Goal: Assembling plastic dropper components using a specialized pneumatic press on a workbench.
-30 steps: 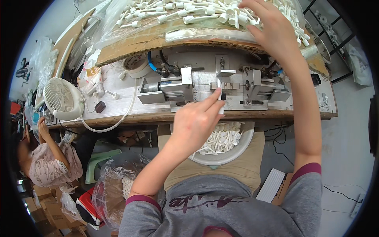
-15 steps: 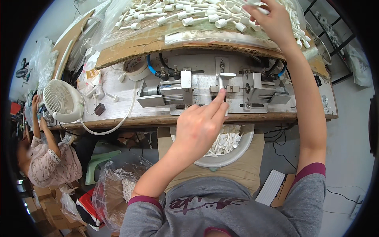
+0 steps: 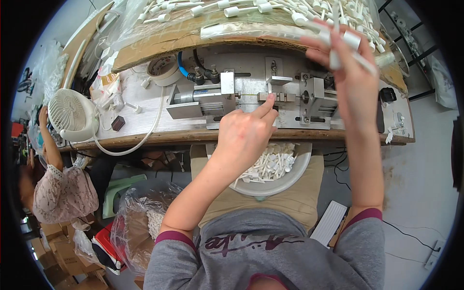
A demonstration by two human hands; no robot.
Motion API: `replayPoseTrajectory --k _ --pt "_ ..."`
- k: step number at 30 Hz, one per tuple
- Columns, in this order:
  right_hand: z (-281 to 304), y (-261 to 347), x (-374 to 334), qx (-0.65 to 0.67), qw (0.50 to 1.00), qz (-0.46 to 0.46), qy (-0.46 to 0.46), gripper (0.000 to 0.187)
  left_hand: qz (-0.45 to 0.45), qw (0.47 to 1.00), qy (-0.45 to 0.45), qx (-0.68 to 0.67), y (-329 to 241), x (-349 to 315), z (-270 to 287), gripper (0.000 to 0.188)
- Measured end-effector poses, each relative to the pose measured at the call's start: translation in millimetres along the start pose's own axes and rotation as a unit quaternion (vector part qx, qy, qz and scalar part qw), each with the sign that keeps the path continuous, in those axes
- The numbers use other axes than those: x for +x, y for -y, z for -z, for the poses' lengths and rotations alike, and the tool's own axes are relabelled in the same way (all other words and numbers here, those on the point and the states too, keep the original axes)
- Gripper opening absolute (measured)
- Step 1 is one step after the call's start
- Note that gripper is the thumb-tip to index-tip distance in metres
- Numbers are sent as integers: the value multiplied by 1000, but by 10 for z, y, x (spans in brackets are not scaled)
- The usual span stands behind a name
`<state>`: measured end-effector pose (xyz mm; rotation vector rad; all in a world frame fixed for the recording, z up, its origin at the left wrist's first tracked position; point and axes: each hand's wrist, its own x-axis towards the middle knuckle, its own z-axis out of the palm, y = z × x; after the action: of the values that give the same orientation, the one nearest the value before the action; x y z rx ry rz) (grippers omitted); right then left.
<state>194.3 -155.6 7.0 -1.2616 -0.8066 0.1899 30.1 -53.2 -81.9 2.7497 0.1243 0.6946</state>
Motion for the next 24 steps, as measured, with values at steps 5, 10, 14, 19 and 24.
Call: replayPoseTrajectory --k 5,10,14,19,24 --pt "-279 -205 -763 94 991 -85 -34 21 -26 973 -201 -113 -253 153 68 42" --pt "-334 -369 -1039 155 977 -119 -81 19 -38 966 -199 -160 -313 89 101 39" --pt "-128 -325 -1064 22 997 -54 -52 20 16 955 -167 -246 -255 -50 148 34" --pt "57 -357 -1118 -104 991 16 -77 18 13 984 -113 -141 -111 -125 -48 31" --pt "131 -337 -1046 -292 938 179 -63 18 -51 993 -19 105 -57 7 -28 26"
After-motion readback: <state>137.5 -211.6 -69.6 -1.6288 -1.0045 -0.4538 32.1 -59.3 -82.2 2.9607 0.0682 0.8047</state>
